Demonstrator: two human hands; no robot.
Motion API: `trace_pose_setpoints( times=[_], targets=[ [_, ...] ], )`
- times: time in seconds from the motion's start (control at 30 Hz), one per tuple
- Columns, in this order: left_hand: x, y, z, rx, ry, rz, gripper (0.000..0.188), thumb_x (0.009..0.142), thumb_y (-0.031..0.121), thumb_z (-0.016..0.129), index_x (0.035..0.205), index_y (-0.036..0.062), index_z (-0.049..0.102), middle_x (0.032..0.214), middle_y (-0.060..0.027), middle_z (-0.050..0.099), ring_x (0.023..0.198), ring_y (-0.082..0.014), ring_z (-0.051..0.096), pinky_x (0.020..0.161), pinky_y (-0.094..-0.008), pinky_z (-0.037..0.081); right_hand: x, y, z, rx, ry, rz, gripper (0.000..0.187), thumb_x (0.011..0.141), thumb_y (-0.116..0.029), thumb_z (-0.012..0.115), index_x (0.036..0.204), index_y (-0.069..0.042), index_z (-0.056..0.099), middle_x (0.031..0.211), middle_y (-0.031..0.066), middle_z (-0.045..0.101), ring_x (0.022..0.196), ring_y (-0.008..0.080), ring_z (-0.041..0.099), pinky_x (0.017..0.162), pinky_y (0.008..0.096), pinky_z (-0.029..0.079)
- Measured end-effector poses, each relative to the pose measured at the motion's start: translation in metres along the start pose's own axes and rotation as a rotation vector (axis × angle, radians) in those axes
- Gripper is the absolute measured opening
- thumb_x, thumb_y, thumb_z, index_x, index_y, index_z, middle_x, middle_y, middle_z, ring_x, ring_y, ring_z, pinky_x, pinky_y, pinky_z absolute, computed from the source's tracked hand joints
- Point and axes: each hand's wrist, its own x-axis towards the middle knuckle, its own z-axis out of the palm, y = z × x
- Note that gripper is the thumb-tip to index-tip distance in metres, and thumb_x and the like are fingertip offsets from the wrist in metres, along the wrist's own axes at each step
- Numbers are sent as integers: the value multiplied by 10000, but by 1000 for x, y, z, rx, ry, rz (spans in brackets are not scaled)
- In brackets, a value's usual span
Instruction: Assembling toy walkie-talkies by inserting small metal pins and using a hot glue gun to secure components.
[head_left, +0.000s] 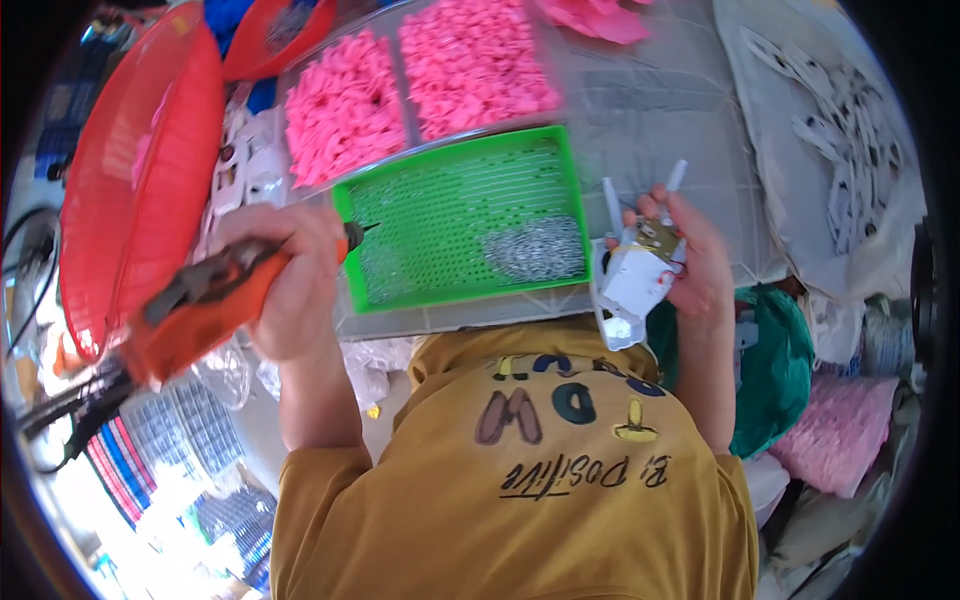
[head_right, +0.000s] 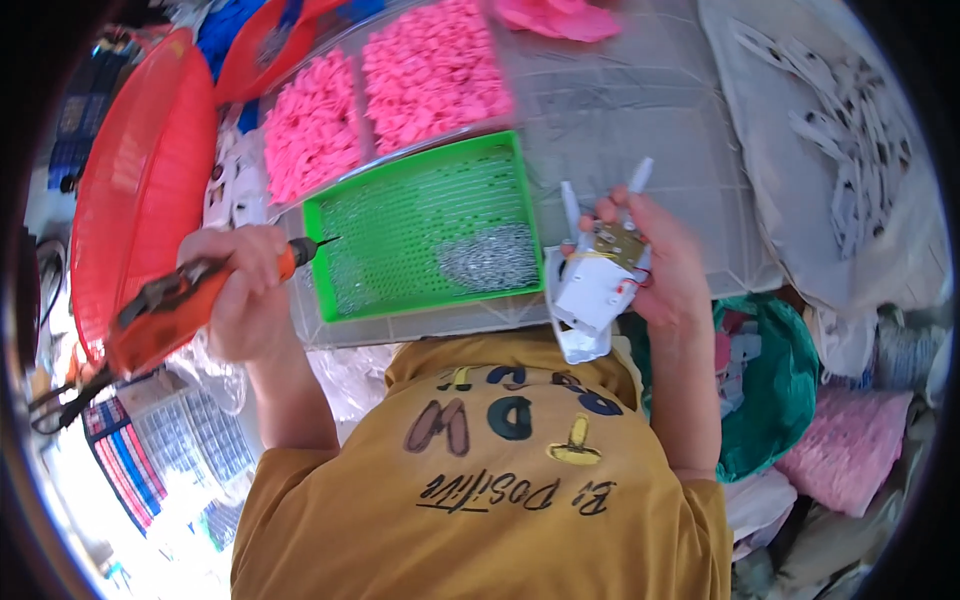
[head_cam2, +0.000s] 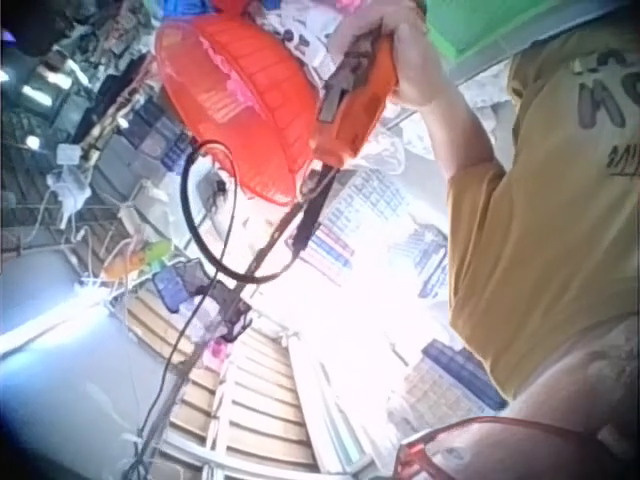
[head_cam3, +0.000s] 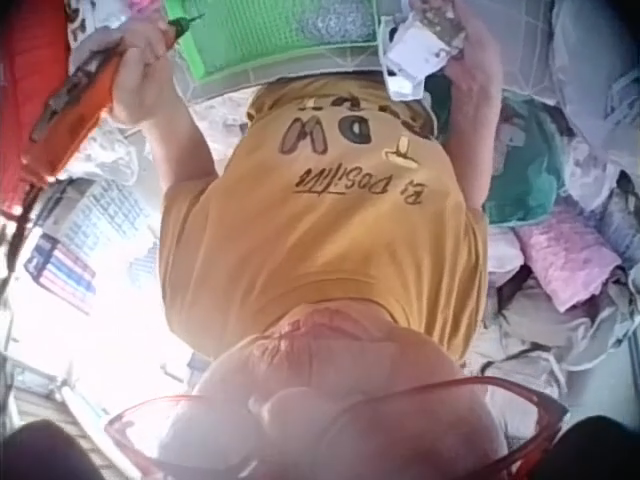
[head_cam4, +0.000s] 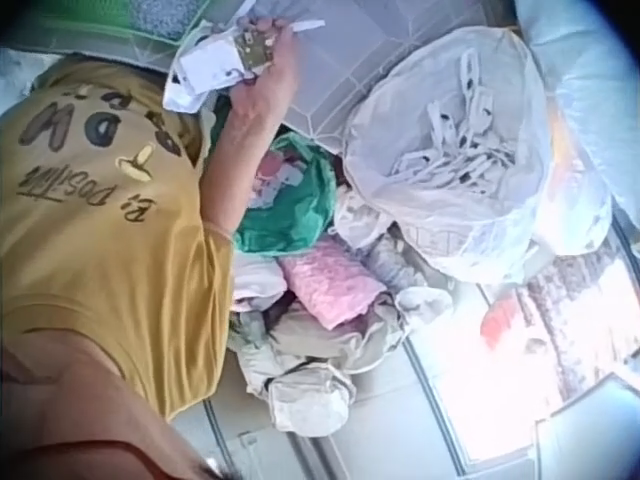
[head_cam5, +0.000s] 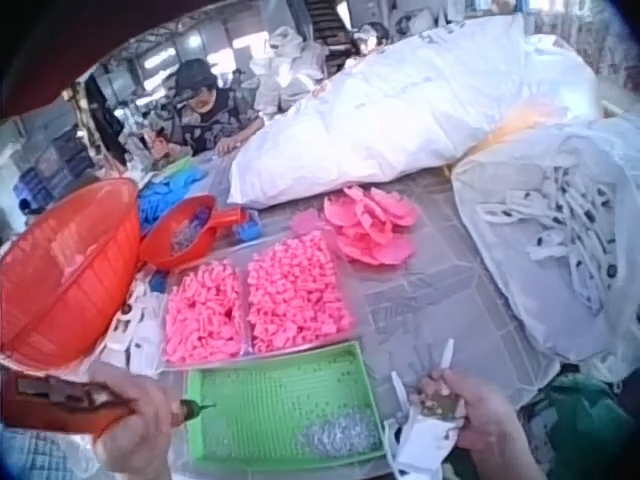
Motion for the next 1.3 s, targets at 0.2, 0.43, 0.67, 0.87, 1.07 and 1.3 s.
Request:
trace_pose_setpoints(
  times=[0.2,0.43,0.67,0.87,1.07,1.3],
  targets=[
    [24,2,75,-294,-204,41,343,816,227,765,994,74,516,620,-26,494,560,-191,509,627,-388,430,5,0,0,71,0,54,226,1007,-224,565,1145,-46,565,1001,73,641,1018,271,649,893,558,559],
    [44,-32,166,-442,-515,-47,303,816,141,647,1082,70,521,647,-13,477,602,-163,495,697,-389,425,3,-6,4,70,28,38,199,1007,-206,555,1097,-29,573,983,87,647,1043,291,656,889,548,566],
    [43,-55,186,-588,-575,-89,347,834,105,658,1133,43,494,712,-56,534,666,-200,545,757,-436,462,4,-8,4,-2,44,45,208,1010,-214,552,1088,-22,581,960,82,653,981,269,689,867,458,589],
    [42,-62,189,-585,-575,-81,358,825,97,655,1141,37,498,711,-66,544,658,-203,548,745,-431,462,7,-7,5,-15,59,50,208,1016,-212,547,1091,-22,583,956,75,647,961,256,700,815,419,596],
    [39,-64,191,-573,-571,-115,340,825,87,658,1121,44,497,715,-64,548,661,-199,549,751,-430,468,5,-8,7,-3,98,61,151,1013,-179,542,1063,-42,579,967,80,640,943,258,696,771,404,578],
    [37,-65,192,-556,-578,-134,332,818,94,694,1092,49,513,721,-64,561,660,-190,557,757,-427,486,7,-6,6,-8,104,47,168,1018,-185,536,1069,-30,579,969,84,639,938,264,698,767,398,577]
  ],
)
